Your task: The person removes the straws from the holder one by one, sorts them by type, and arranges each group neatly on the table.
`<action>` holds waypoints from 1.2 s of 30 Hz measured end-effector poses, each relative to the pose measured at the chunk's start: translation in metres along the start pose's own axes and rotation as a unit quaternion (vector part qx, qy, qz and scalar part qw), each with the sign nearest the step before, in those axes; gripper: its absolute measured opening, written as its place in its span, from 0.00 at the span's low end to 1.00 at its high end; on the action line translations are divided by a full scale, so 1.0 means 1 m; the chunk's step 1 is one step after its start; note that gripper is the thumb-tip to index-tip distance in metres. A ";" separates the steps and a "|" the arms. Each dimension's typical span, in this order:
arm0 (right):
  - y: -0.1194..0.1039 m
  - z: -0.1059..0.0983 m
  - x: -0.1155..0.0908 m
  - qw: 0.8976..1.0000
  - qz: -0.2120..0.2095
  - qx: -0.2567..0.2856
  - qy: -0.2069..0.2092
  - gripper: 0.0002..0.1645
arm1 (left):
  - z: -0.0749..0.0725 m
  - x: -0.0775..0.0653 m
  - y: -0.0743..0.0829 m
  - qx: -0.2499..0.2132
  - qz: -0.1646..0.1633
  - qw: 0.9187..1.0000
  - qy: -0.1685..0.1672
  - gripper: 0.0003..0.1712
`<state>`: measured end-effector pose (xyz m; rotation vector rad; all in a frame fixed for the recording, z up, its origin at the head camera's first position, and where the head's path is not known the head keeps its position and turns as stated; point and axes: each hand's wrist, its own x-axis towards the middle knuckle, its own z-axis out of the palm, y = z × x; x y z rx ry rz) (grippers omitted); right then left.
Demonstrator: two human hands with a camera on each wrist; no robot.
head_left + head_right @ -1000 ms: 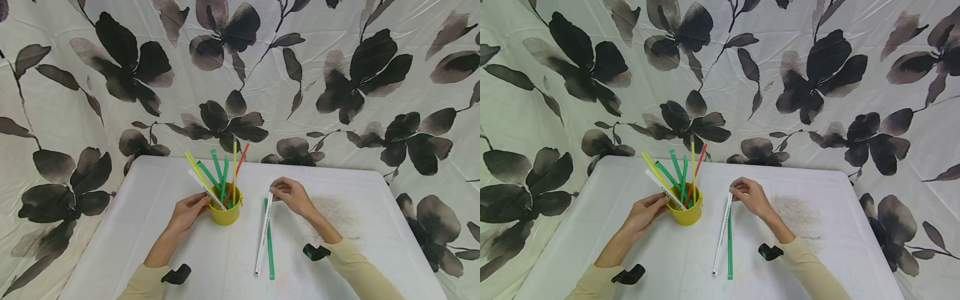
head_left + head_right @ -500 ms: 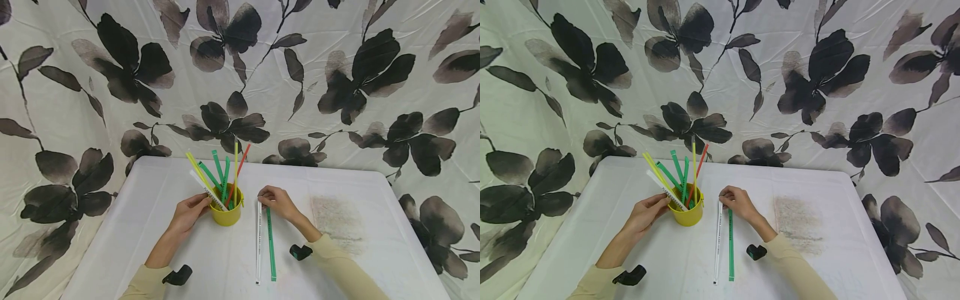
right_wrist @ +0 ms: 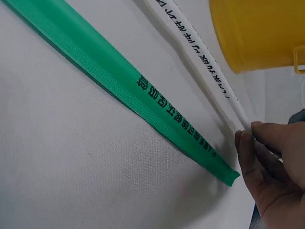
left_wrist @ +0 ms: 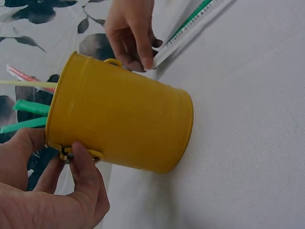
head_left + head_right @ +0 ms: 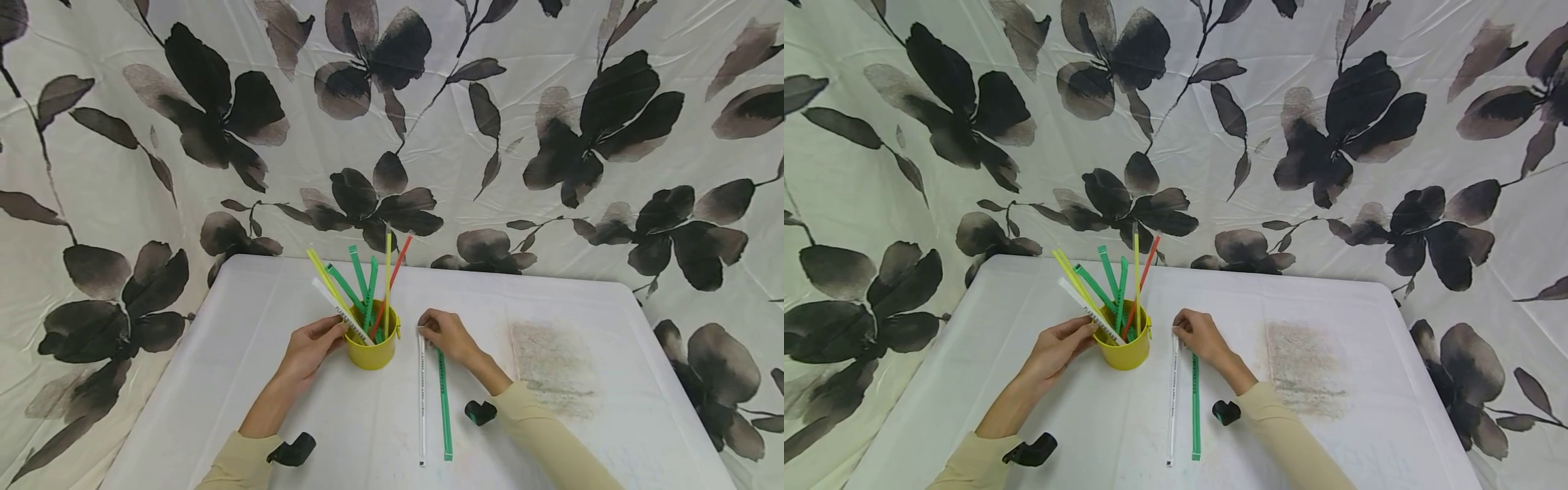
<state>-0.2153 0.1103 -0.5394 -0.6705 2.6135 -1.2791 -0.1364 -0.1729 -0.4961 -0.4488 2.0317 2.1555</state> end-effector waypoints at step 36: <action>-0.048 -0.045 0.000 0.992 -0.073 -0.016 0.099 0.09 | 0.001 0.000 -0.004 0.013 -0.010 1.000 0.000 0.25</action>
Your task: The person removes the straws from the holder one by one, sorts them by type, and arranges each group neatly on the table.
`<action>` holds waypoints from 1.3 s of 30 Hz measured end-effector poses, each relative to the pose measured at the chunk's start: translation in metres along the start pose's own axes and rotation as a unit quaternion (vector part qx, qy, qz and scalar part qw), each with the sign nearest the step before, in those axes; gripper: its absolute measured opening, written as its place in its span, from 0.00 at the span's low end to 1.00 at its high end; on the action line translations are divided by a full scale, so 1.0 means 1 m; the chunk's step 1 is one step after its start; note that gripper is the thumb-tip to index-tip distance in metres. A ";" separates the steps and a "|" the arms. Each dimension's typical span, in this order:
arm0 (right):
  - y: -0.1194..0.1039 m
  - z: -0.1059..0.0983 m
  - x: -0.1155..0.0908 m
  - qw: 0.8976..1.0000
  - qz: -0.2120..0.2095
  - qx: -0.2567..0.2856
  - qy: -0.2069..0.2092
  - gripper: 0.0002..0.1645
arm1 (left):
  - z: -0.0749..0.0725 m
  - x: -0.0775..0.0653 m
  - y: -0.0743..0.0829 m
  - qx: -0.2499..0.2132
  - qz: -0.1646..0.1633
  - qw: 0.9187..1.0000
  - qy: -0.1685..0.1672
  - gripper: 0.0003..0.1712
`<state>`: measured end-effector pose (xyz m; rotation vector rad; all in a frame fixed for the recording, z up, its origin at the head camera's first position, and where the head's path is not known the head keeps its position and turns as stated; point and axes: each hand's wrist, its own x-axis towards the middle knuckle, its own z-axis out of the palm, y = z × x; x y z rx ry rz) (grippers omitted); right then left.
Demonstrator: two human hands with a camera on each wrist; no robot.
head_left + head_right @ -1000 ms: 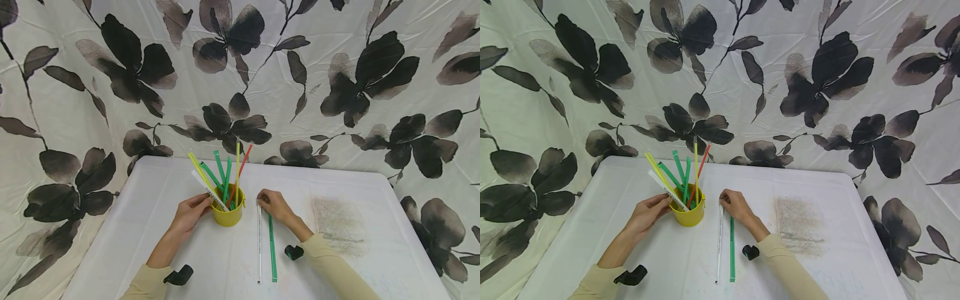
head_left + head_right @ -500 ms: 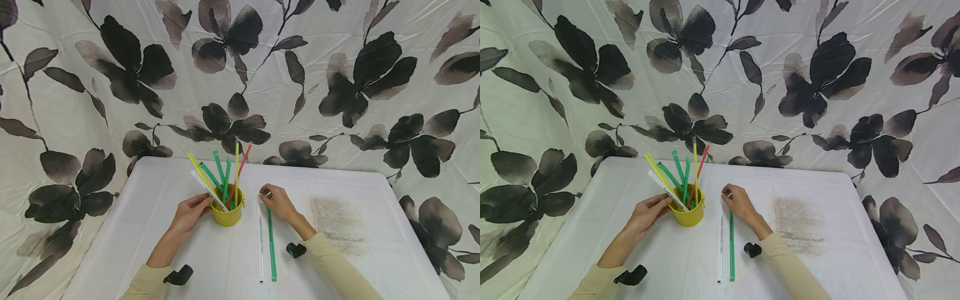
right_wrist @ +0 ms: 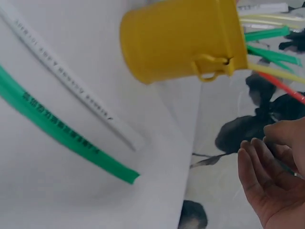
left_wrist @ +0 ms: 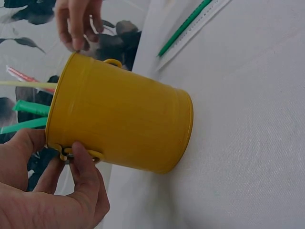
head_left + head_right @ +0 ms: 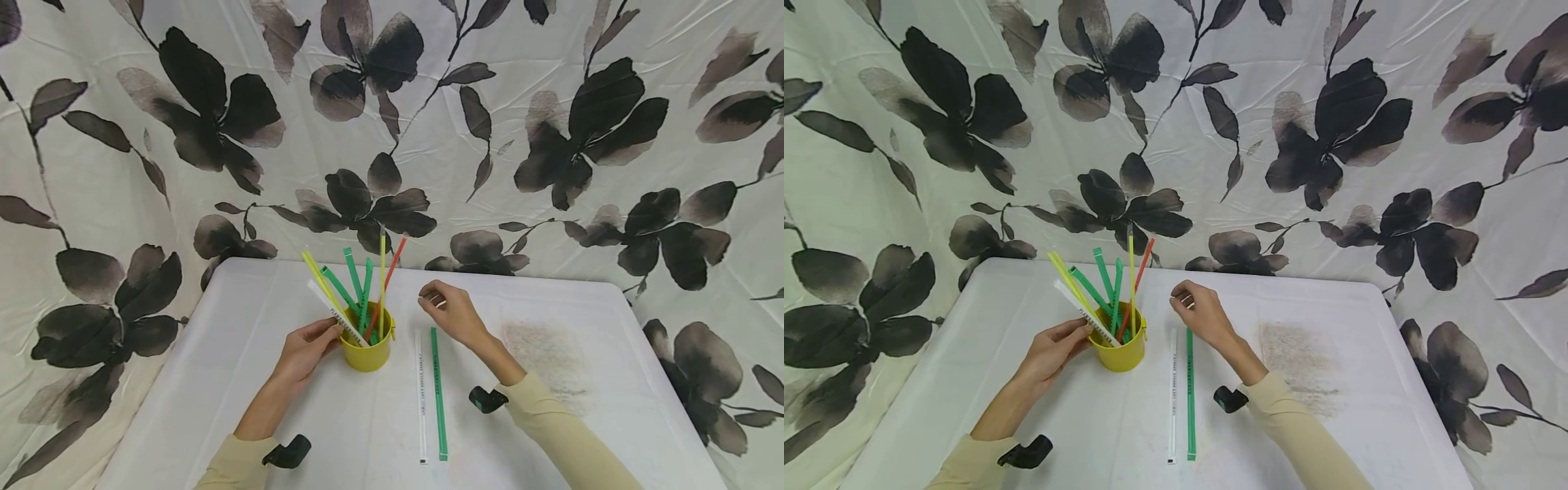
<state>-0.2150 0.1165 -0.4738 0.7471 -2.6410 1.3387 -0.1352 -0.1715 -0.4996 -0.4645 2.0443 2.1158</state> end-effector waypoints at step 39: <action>-0.069 0.058 0.010 0.996 -0.057 0.065 0.020 0.13 | 0.001 -0.003 0.001 -0.002 0.007 1.000 -0.009 0.26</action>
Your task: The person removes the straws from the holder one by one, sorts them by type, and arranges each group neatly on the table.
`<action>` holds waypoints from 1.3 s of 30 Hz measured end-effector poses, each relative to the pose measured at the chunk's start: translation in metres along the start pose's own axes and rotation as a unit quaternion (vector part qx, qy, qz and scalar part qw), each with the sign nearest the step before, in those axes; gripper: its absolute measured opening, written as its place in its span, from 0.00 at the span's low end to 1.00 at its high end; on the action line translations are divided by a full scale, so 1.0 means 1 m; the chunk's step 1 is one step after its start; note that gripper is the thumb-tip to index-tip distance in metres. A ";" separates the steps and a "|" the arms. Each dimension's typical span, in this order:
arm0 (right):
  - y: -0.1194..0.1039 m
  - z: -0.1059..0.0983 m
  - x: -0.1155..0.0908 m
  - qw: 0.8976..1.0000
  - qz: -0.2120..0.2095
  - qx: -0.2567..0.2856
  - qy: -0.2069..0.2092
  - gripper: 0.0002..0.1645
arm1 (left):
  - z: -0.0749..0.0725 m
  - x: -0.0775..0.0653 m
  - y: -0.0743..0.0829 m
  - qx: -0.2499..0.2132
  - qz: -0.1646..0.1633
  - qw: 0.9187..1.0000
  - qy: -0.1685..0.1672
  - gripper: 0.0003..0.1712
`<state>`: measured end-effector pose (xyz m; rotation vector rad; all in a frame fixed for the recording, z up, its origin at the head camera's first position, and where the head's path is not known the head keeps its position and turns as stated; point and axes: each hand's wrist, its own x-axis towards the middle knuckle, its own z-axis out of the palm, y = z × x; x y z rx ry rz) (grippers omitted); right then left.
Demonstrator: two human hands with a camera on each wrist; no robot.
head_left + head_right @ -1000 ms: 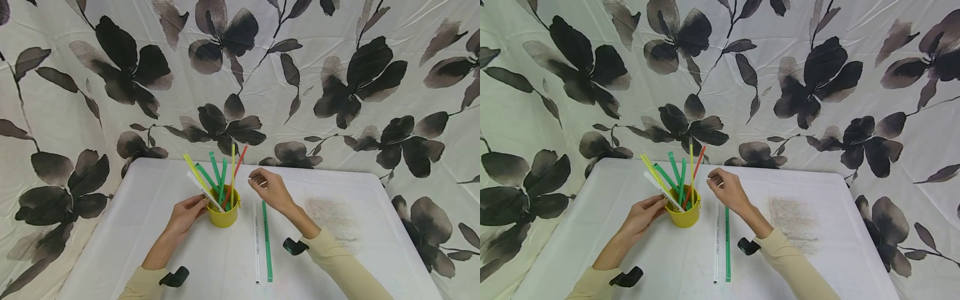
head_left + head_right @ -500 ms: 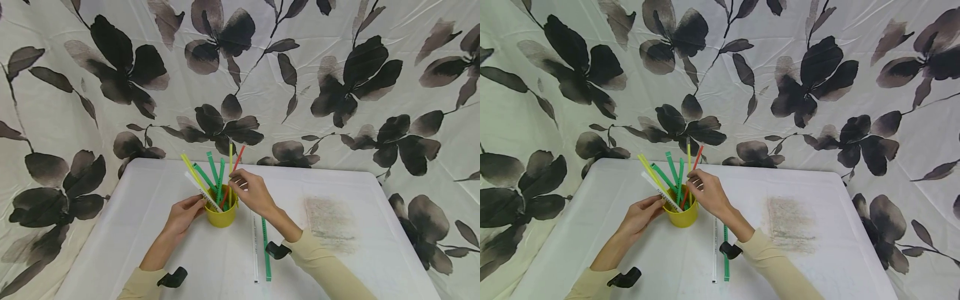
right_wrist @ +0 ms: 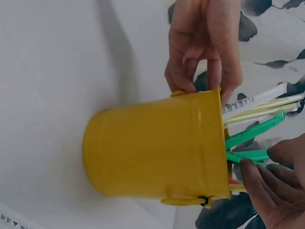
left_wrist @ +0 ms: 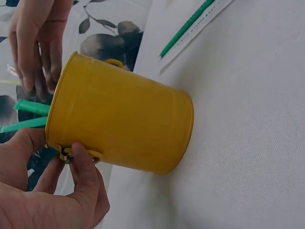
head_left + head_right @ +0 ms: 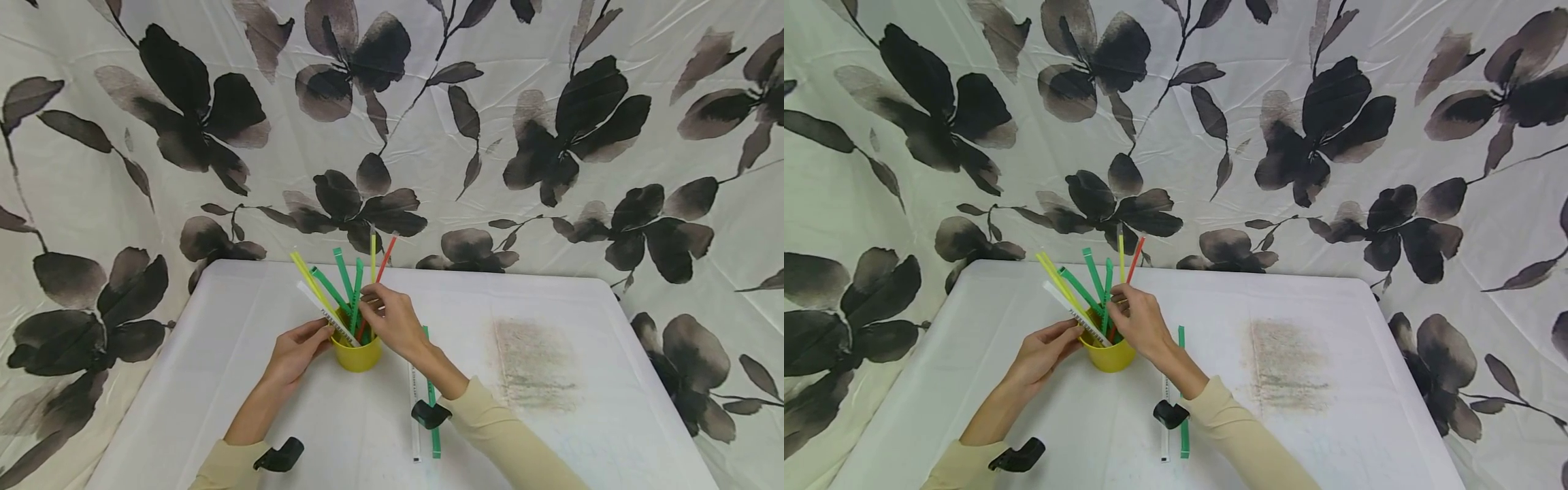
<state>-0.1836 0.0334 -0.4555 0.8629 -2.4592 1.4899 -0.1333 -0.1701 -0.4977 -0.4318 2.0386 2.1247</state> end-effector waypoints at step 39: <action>-0.010 0.017 0.006 0.993 0.029 -0.047 0.106 0.06 | 0.001 -0.001 0.001 0.009 -0.001 1.000 0.009 0.27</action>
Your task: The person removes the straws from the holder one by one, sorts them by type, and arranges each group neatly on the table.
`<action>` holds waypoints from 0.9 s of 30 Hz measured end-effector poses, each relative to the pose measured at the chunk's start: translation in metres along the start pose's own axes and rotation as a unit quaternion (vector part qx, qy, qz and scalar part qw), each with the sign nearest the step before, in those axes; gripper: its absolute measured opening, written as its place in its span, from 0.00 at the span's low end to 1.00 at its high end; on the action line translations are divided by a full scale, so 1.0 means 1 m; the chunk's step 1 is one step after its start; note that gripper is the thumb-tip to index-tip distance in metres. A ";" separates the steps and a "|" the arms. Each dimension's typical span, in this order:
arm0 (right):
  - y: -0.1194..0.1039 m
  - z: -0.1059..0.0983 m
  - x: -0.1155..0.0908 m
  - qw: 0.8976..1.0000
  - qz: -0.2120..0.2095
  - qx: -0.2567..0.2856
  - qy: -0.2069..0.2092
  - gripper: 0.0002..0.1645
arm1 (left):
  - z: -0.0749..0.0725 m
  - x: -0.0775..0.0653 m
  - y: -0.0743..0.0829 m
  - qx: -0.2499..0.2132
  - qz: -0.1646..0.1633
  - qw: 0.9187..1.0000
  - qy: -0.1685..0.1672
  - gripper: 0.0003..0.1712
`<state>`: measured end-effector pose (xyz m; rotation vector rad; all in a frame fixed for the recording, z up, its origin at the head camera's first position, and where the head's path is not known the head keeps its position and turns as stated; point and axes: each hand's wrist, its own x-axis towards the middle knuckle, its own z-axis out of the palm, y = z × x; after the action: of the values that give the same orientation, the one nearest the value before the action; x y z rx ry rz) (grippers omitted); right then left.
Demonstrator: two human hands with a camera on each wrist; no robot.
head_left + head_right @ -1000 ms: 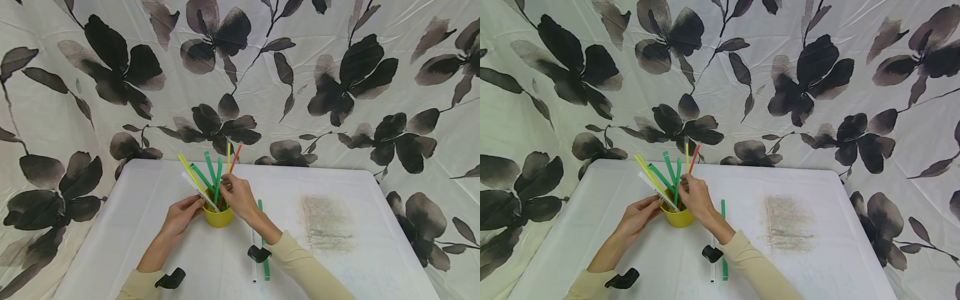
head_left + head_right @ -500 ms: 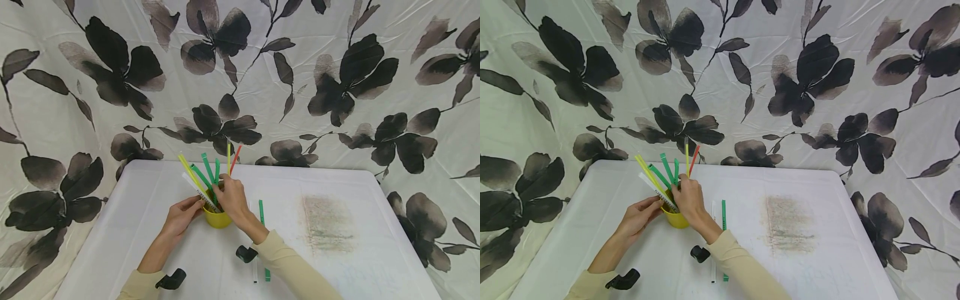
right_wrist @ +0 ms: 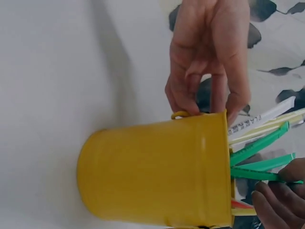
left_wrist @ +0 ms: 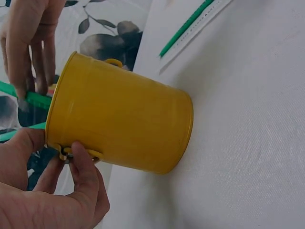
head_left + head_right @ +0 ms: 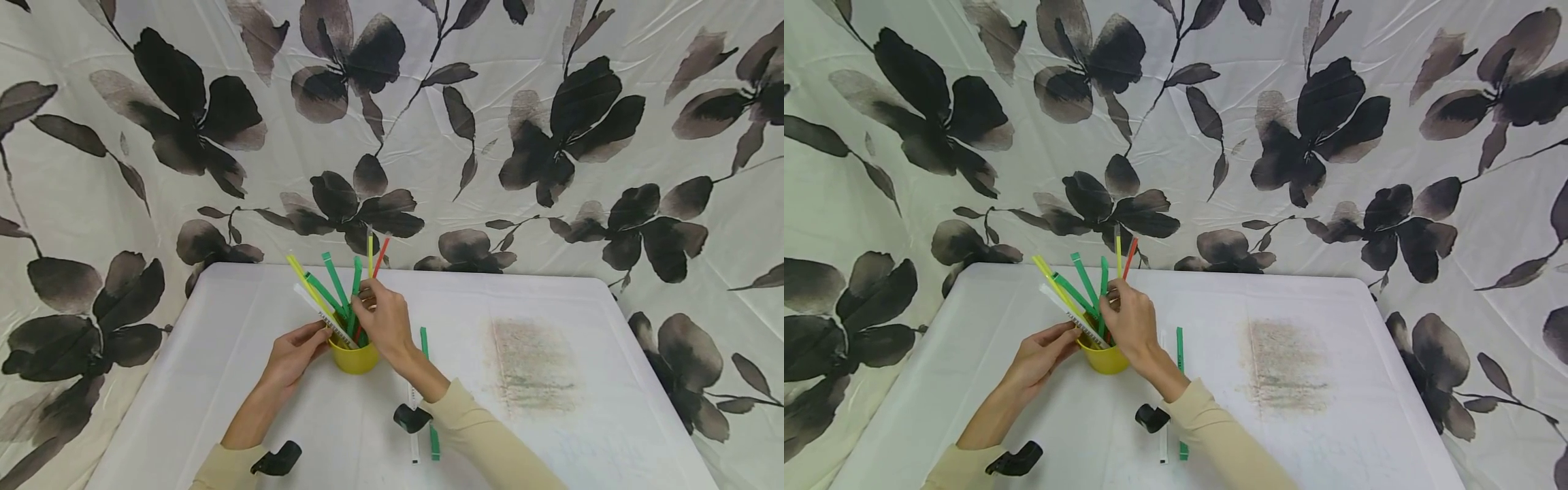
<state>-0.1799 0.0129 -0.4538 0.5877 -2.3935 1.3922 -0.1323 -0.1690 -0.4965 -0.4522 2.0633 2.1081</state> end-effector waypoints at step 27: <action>-0.003 -0.055 0.007 0.990 0.013 0.134 0.050 0.12 | 0.000 -0.001 0.001 -0.020 -0.003 1.000 -0.003 0.28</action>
<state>-0.1810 0.0580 -0.4220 0.5374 -2.1603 1.7274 -0.1321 -0.1693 -0.4954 -0.4575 2.0176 2.1479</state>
